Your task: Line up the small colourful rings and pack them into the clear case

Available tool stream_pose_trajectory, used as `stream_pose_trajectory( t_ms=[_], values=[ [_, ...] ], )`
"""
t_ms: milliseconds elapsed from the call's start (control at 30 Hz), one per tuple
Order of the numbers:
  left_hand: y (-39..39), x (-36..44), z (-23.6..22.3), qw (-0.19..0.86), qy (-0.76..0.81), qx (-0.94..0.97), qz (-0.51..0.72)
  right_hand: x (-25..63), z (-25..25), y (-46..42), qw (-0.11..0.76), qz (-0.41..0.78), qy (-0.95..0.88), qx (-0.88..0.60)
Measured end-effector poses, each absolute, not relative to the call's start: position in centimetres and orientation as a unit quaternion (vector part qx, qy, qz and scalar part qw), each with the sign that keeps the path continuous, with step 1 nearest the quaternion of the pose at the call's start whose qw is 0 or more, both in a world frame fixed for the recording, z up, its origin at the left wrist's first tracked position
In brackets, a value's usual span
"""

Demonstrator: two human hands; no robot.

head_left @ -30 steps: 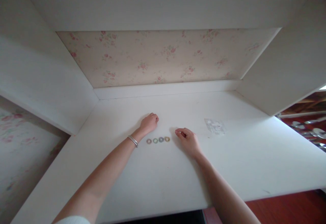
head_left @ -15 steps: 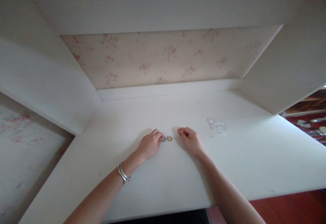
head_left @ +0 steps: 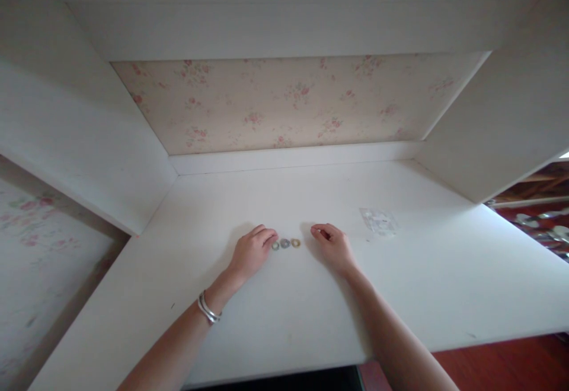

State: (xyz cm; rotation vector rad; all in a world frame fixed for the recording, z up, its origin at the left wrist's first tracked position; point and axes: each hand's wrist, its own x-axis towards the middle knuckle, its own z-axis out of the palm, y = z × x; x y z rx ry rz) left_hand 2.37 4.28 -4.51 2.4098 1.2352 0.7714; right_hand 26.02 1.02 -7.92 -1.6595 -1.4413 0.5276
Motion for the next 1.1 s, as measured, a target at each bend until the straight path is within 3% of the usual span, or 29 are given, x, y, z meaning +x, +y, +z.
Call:
stream_pose_trajectory(
  t_ms=[200, 467, 733, 900, 1000, 1100],
  values=[
    [5.1, -1.6, -4.8, 0.185, 0.515, 0.756, 0.36, 26.1, -8.2, 1.1, 0.429, 0.208, -0.576, -0.663],
    [5.9, -3.8, -6.8, 0.332, 0.571, 0.662, 0.354, 25.9, -8.0, 0.7, 0.425, 0.195, -0.574, -0.672],
    [5.6, -3.9, -6.9, 0.351, 0.559, 0.661, 0.356, 26.9, -7.7, 0.2, 0.425, 0.131, -0.569, -0.691],
    [5.5, -3.9, -6.8, 0.354, 0.549, 0.664, 0.363, 31.5, -6.2, -0.1, 0.343, 0.013, -0.571, -0.746],
    [5.5, -3.9, -6.8, 0.346, 0.55, 0.67, 0.359, 34.9, -4.9, -0.3, 0.244, -0.083, -0.533, -0.806],
    [5.4, -3.9, -6.8, 0.341, 0.549, 0.674, 0.359, 37.9, -4.4, -0.3, 0.146, -0.09, -0.486, -0.857]
  ],
)
